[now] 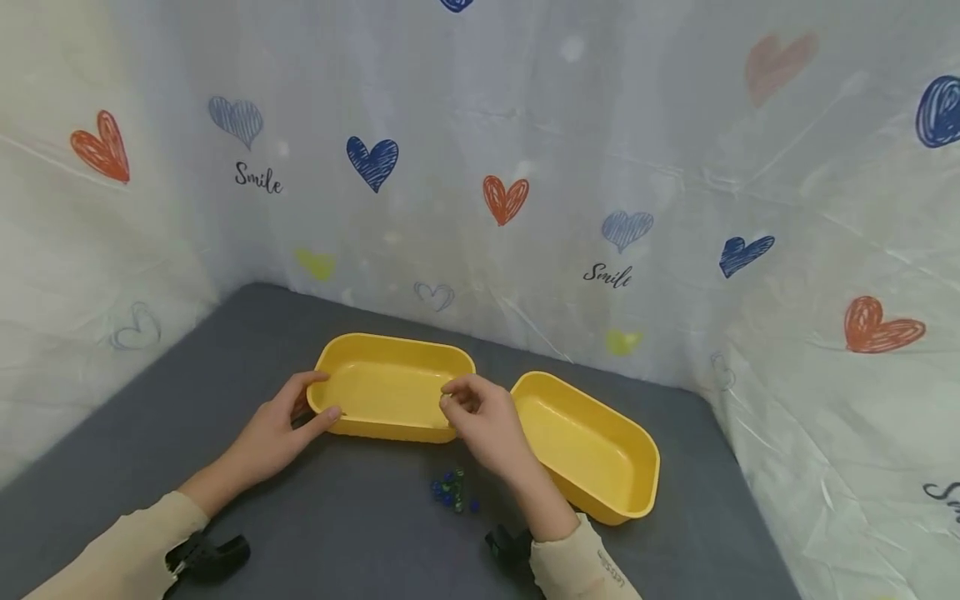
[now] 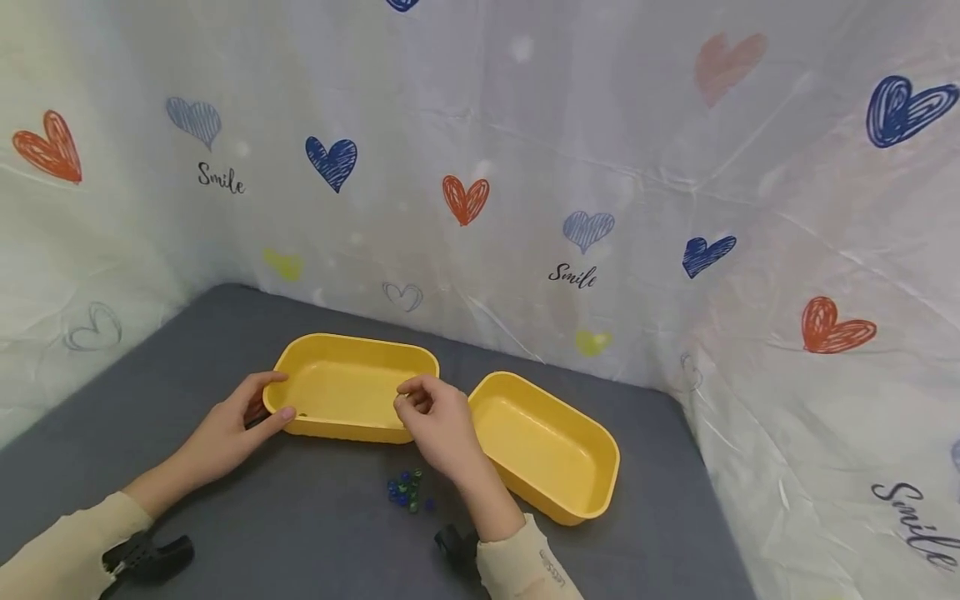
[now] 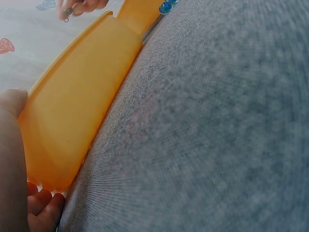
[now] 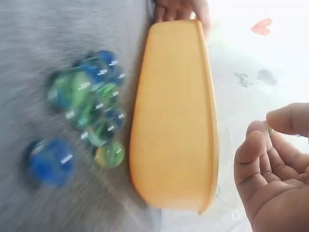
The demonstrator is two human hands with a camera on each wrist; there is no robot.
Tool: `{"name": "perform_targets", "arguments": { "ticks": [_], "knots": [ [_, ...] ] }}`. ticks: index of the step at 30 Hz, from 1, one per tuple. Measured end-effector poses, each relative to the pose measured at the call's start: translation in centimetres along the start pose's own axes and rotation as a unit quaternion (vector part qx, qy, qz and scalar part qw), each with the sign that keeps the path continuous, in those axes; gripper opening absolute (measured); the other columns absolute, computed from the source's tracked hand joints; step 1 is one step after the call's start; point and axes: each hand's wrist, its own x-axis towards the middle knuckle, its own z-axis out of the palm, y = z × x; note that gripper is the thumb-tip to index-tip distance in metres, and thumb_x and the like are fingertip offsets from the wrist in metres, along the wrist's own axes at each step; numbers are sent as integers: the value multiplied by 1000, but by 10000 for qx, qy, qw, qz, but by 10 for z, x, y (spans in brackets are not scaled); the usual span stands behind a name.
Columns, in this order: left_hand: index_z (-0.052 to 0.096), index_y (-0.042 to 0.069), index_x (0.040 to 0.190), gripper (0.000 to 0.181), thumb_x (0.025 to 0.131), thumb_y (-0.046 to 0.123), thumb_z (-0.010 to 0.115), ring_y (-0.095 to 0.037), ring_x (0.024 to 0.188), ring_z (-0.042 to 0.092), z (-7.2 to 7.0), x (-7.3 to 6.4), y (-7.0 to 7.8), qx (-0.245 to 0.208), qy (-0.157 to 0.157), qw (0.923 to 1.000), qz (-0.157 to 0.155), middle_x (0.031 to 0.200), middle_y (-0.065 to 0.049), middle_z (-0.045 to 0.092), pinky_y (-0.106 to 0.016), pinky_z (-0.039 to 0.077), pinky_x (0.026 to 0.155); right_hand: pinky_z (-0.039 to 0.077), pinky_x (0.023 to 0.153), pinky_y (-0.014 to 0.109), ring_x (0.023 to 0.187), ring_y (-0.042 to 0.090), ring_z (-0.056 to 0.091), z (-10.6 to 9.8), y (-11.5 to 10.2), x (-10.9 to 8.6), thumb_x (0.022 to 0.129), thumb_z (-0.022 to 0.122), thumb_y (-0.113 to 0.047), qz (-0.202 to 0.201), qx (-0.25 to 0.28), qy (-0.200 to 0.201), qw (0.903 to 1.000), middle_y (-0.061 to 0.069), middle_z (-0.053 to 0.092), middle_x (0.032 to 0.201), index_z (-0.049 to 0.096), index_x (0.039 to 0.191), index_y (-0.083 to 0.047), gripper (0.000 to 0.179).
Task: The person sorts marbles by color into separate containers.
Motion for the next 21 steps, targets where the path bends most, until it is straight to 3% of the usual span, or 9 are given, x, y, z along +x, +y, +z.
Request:
{"name": "perform_targets", "arguments": {
  "ticks": [7,21],
  "knots": [
    [36,14,148,61,99,37,64,-34,130,52,2,1,1,-53,12,10000,12,149,-14,44,-49,47,96,52,50,34,65,26,64,11,15,25,97,67,-23,169,148,40,9997,6,67,85,71,112,-8,21],
    [35,12,149,63,99,37,63,-35,127,55,0,1,-1,-27,2,9999,145,148,-17,45,-50,49,94,51,53,35,67,24,65,22,25,30,97,65,-25,149,-82,185,9997,1,67,82,71,111,-9,22]
  ]
}}
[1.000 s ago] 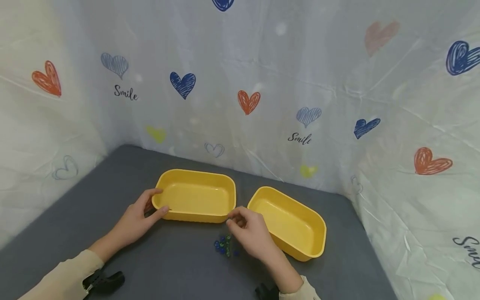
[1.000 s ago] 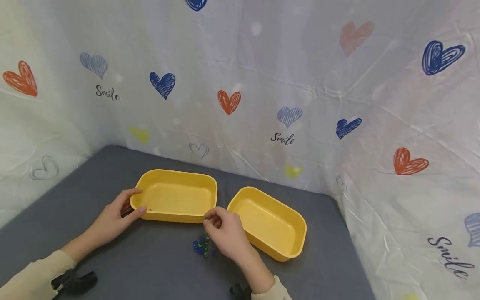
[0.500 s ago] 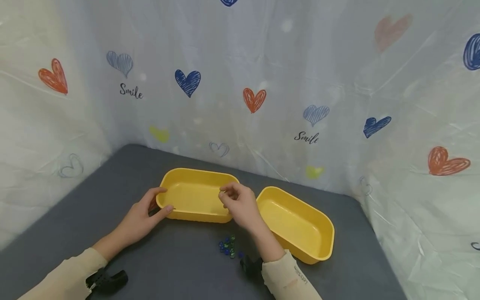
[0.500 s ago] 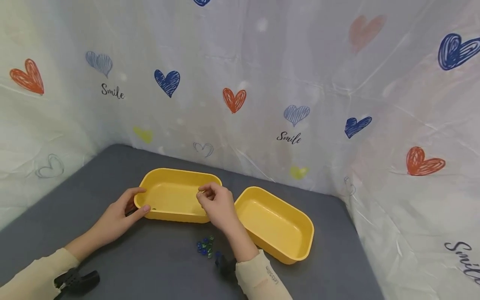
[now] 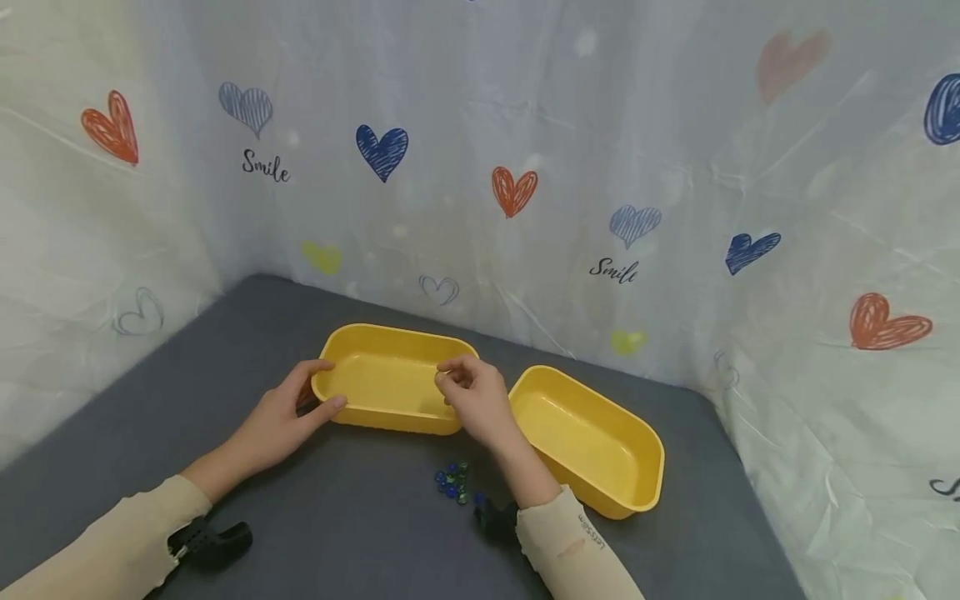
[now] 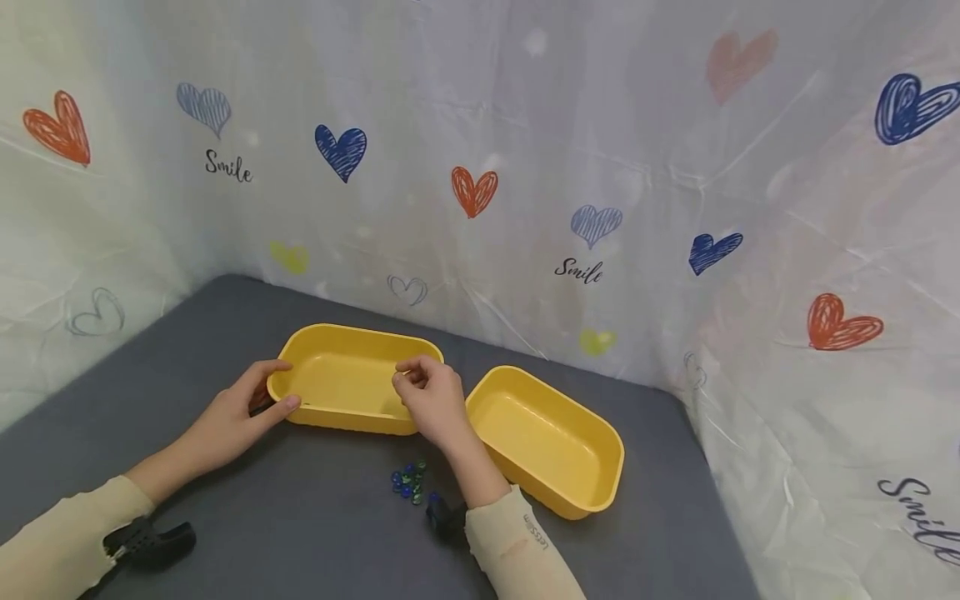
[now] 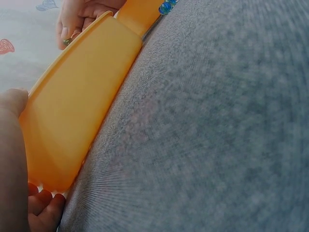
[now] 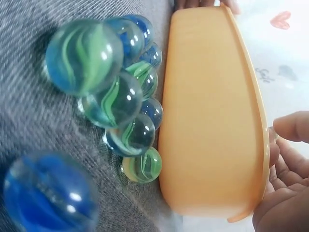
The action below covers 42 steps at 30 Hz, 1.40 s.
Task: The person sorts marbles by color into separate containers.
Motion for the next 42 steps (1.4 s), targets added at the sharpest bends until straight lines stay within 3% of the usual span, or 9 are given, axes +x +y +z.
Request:
{"name": "perform_targets", "arguments": {
  "ticks": [5,13,21,30,36,42],
  "knots": [
    [35,12,149,63,99,38,62,-35,126,55,2,4,-2,35,-19,10000,6,148,-17,45,-51,49,94,52,54,33,69,27,66,-4,-2,1,97,66,-23,17,-50,-17,10000,4,68,83,70,113,-7,23],
    [34,12,149,63,99,39,62,-36,126,55,6,-4,-5,-13,-17,9999,-113,149,-17,44,-52,48,94,48,47,31,64,24,63,-7,-5,-10,97,67,-28,-95,120,66,9999,6,67,81,71,111,-9,24],
    [34,14,149,62,100,39,62,-36,127,54,5,-6,-3,34,45,9999,-129,149,-18,44,-51,48,95,48,48,31,63,26,62,-13,-14,-19,97,68,-27,-264,178,59,9995,4,66,81,70,111,-9,23],
    [35,14,148,61,99,39,62,-34,124,57,1,2,1,79,-5,10000,-12,146,-17,46,-50,50,92,52,53,32,63,25,62,-19,-30,-39,97,66,-27,-500,131,-149,9986,2,64,78,70,110,-9,23],
    [35,14,149,61,99,38,62,-34,123,58,1,5,0,104,-13,9999,48,145,-17,47,-50,50,92,54,54,33,62,19,63,-20,-35,-51,97,67,-30,-374,105,-323,9987,0,66,79,70,108,-14,20],
    [35,16,149,60,100,39,61,-36,123,57,3,1,0,100,-8,9999,-82,146,-18,46,-51,50,92,55,55,34,67,28,67,-18,-30,-59,97,67,-29,-254,145,-605,9977,0,67,82,70,108,-14,18]
  ]
}}
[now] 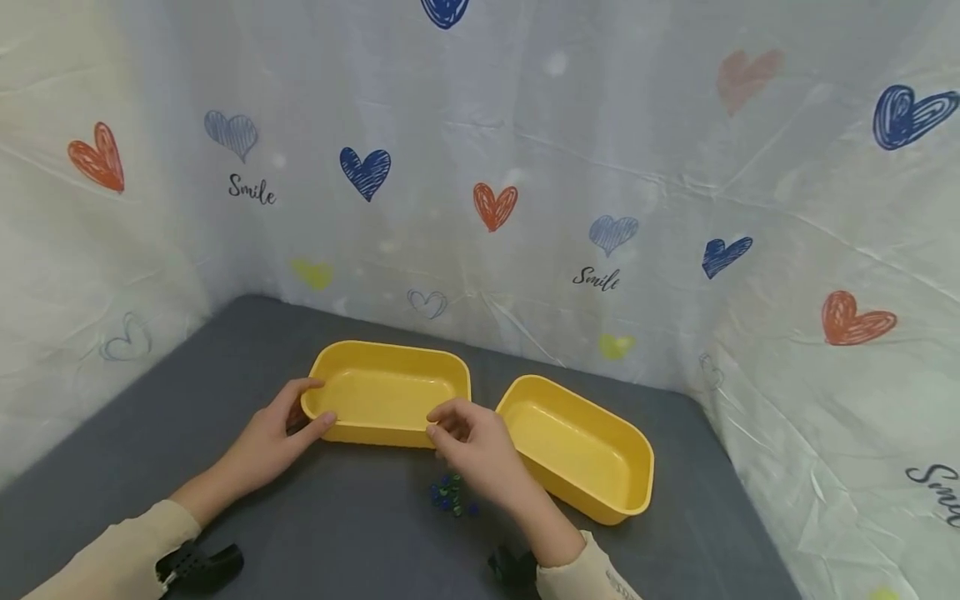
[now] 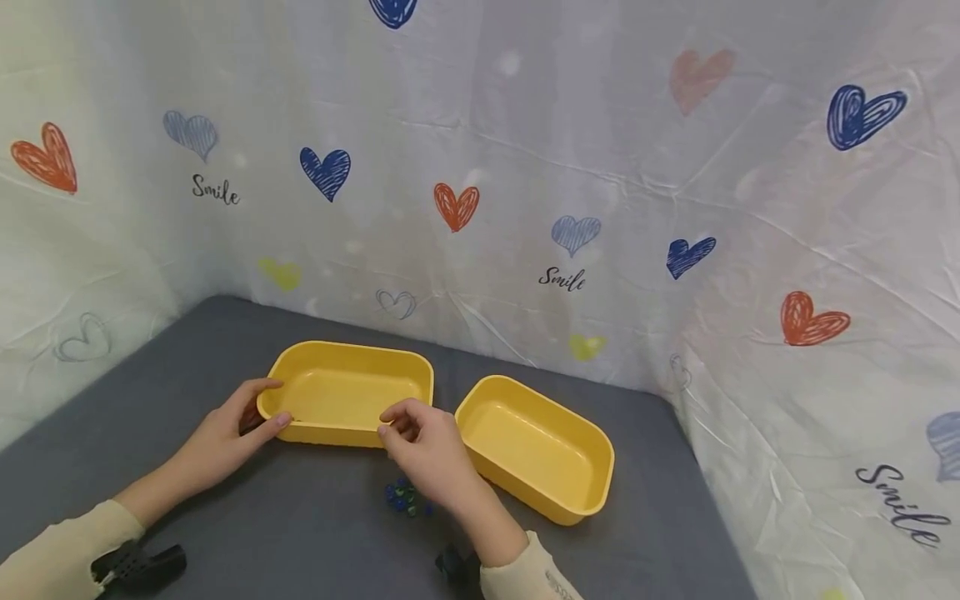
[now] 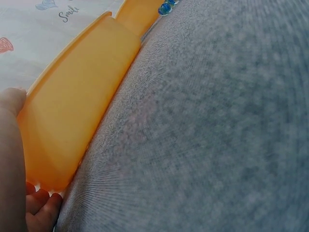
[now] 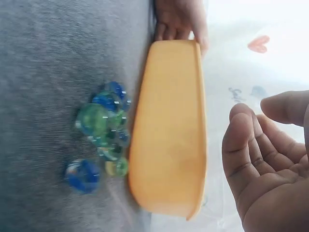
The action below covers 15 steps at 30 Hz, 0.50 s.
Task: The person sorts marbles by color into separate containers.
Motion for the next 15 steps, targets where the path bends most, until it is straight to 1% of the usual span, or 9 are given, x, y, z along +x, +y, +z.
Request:
{"name": "perform_targets", "arguments": {
  "ticks": [2,5,7,9,12,15],
  "knots": [
    [35,16,148,60,100,39,61,-36,123,57,0,0,1,-18,2,10000,-7,146,-18,47,-51,50,92,55,54,33,66,25,66,0,4,-3,97,67,-28,30,-17,-54,10000,1,67,82,70,107,-14,17],
    [35,15,148,60,100,39,62,-37,123,57,0,1,3,-23,-1,10000,14,146,-19,46,-52,49,92,54,56,31,66,18,64,-3,11,-9,97,67,-28,71,-226,-68,9997,-2,69,84,70,104,-18,13],
    [35,15,148,61,99,38,62,-37,123,57,0,2,3,-4,24,10000,62,146,-19,47,-52,49,92,53,58,30,67,15,62,-6,15,-13,97,67,-29,150,-362,-101,9992,-4,69,86,71,104,-17,14],
    [35,15,149,61,99,39,62,-39,123,57,0,2,3,-1,0,10000,11,146,-20,46,-53,49,92,53,60,30,69,14,62,-9,20,-18,97,67,-30,269,-540,-177,9980,-7,69,87,71,105,-17,16],
    [34,14,149,62,99,42,61,-39,124,56,0,0,3,4,-62,9999,-123,147,-20,45,-52,49,92,52,61,29,69,13,61,-11,28,-26,97,67,-30,496,-636,-354,9961,-7,67,86,72,107,-15,18],
    [34,14,149,63,99,44,60,-39,124,56,-2,2,3,-7,-127,9997,-204,148,-20,43,-52,50,92,51,61,28,69,13,60,-12,36,-29,97,67,-27,585,-732,-431,9947,-7,65,84,72,107,-14,17]
  ]
}}
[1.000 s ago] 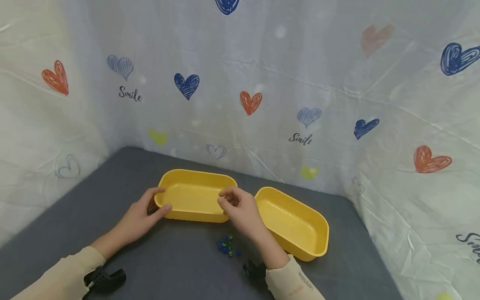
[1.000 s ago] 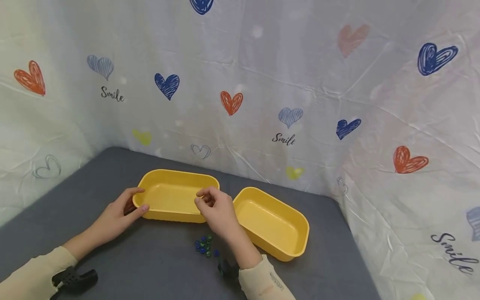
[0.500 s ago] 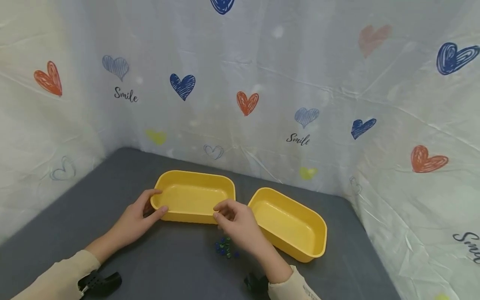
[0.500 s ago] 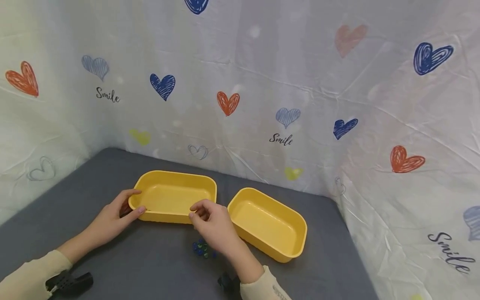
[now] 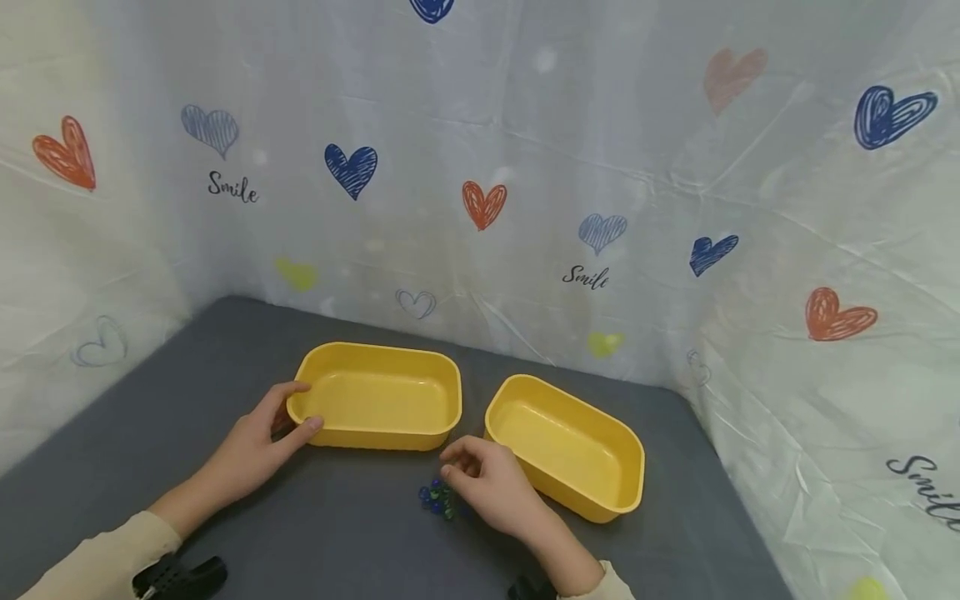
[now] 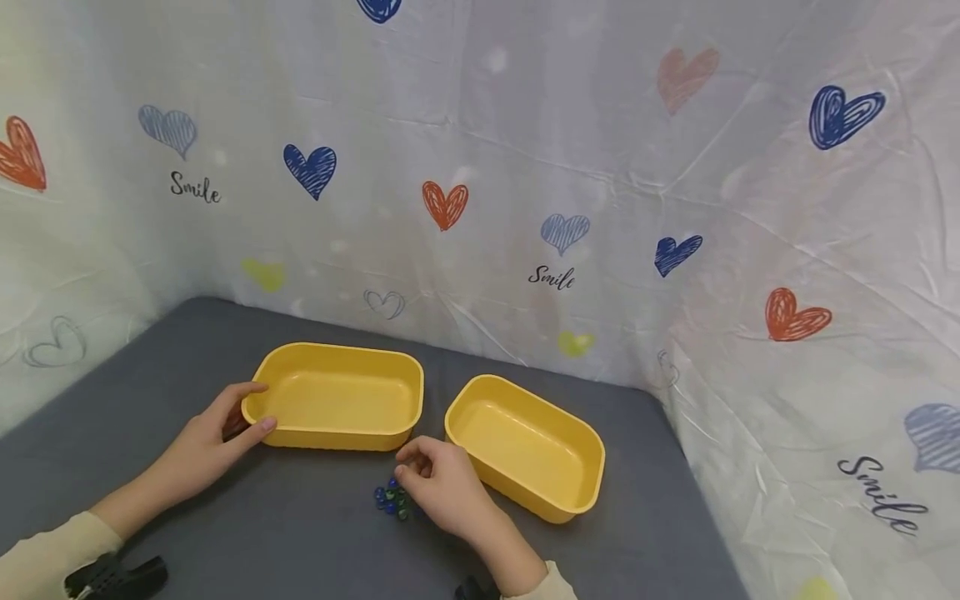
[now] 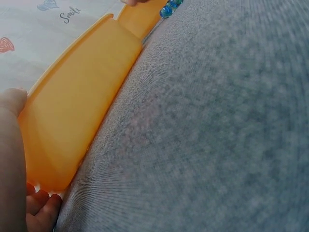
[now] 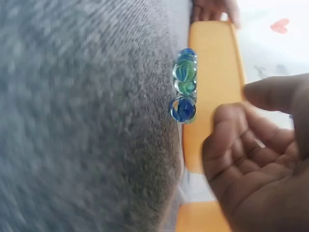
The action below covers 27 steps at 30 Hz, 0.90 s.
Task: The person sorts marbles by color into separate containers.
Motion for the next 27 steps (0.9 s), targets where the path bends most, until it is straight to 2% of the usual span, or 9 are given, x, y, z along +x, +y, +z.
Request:
{"name": "perform_targets", "arguments": {
  "ticks": [12,17,23,27],
  "knots": [
    [34,14,149,64,99,44,60,-38,125,55,1,1,-2,38,-37,10000,-76,148,-19,43,-51,49,91,49,56,27,65,11,58,4,21,5,95,66,-17,181,-212,-258,9993,-8,65,82,72,107,-17,13],
    [34,15,149,63,99,43,60,-38,126,55,1,2,-1,56,-54,9999,-78,149,-19,43,-48,49,92,46,54,26,62,9,55,2,23,7,95,63,-10,198,-264,-436,9985,-8,64,81,73,108,-21,20],
    [32,16,150,63,100,42,59,-39,127,53,0,2,1,34,-99,9999,-117,150,-20,43,-49,48,93,48,58,26,65,8,55,1,22,7,94,61,-6,178,-386,-595,9973,-9,63,86,74,104,-22,23],
    [32,16,150,63,100,42,60,-39,128,53,-1,2,0,4,-129,9998,-156,149,-20,44,-22,49,91,46,56,24,61,7,53,2,23,8,92,61,-5,182,-375,-644,9971,-8,61,81,74,102,-20,22]
  ]
}}
